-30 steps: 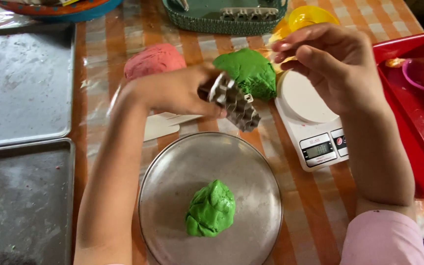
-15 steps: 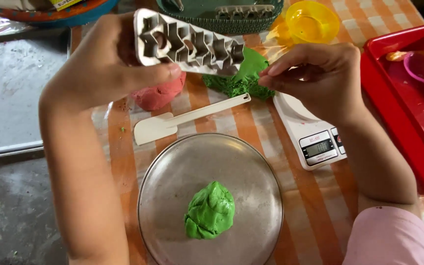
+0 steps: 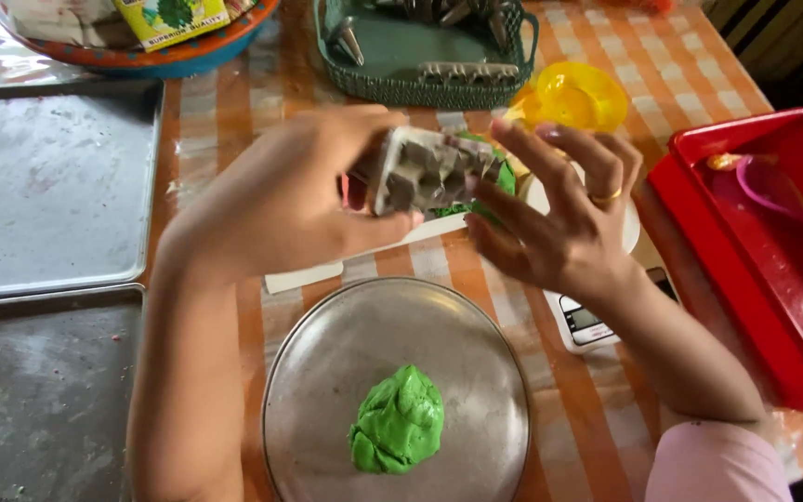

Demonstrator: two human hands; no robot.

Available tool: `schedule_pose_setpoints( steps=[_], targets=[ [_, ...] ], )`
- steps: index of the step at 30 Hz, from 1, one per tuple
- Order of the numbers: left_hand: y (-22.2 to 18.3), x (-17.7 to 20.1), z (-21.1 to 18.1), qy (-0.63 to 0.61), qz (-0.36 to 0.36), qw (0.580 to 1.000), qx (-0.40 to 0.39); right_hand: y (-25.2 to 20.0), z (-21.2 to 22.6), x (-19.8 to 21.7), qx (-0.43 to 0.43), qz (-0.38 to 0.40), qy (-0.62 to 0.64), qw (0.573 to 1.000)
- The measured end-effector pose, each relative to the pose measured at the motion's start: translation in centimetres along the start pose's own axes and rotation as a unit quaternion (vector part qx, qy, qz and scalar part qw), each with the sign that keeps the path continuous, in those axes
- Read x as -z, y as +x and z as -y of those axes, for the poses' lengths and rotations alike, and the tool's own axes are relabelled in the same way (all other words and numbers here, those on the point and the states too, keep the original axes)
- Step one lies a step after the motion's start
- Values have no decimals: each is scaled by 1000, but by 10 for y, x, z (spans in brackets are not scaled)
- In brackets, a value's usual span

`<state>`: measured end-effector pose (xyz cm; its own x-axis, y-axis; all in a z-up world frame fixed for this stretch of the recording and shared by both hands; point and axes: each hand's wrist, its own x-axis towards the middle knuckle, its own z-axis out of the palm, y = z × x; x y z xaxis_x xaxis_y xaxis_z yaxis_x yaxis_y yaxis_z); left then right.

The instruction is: Weighing, kneading, and molding colored dough into star shapes on a production table.

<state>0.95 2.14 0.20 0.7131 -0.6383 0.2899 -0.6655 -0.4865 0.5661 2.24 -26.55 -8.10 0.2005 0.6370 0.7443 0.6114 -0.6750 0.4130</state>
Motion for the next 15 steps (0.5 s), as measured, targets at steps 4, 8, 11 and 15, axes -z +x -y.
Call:
schedule_pose_setpoints(
  steps=[4,8,11,15],
  targets=[
    [0,-4,-3,52,-33,998,-2,6,10,11,-63,52,171,982],
    [-2,-3,-2,39,-66,997,-21,9,8,9,-70,17,161,984],
    [-3,-2,-4,43,-47,998,-11,14,8,17,-75,5,109,991],
    [-2,1,-14,43,3,997,62,5,-7,5,-16,30,83,996]
  ],
)
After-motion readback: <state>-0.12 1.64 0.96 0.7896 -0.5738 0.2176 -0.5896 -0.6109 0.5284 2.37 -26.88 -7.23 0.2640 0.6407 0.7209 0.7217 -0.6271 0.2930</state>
